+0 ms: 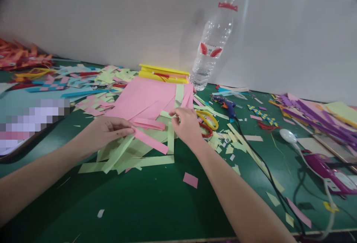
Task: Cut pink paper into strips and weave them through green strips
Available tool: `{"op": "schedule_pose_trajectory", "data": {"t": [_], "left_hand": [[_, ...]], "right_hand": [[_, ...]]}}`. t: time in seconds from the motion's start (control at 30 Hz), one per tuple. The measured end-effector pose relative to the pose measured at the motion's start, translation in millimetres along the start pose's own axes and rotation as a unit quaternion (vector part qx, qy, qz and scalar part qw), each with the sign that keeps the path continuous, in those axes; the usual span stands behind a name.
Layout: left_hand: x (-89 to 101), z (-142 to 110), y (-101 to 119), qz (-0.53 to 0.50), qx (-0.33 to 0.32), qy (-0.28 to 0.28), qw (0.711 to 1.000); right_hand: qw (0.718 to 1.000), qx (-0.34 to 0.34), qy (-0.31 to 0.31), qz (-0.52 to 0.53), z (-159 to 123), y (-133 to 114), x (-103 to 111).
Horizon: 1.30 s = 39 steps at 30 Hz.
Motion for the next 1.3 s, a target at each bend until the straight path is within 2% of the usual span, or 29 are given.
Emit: {"op": "schedule_pose_trajectory", "data": {"t": [0.1, 0.3, 0.5, 0.77, 1.0, 1.17, 1.3], "left_hand": [[0.3, 0, 2, 0.007, -0.004, -0.002, 1.000], [1.0, -1, 2, 0.006, -0.005, -0.002, 1.000], [0.2, -1, 4, 0.004, -0.011, -0.007, 1.000], [-0.4, -3, 9, -0.002, -0.018, -0.022, 1.000], [0.1, -4, 11, 0.004, -0.022, -0.022, 0.999], [0.4, -5, 11, 0.002, -0.020, -0.022, 1.000], [-0.6, -4, 11, 0.002, -0.018, -0.023, 1.000]], "right_hand": [[0.997, 0.022, -0.042, -0.057, 2, 4, 1], [0.991, 0.028, -0.099, -0.082, 3, 7, -1], [0.994, 0.020, -0.098, -0.038, 1, 2, -1], [0.985, 0.101, -0.137, 0.030, -2, -2, -2], [0.971, 0.142, -0.190, 0.029, -4, -3, -5], [0.971, 0.145, -0.187, 0.031, -5, -4, -7], [0.976, 0.132, -0.150, 0.086, -2, -5, -2]]}}
Point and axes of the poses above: each hand's wrist, its own z-axis towards the middle knuckle, its own x-axis out of the back of the hand, y = z × x, the point moved 2 cm from there along z, towards the middle knuckle, and after that the axes turned 7 degrees about y, right-handed, at the moved point
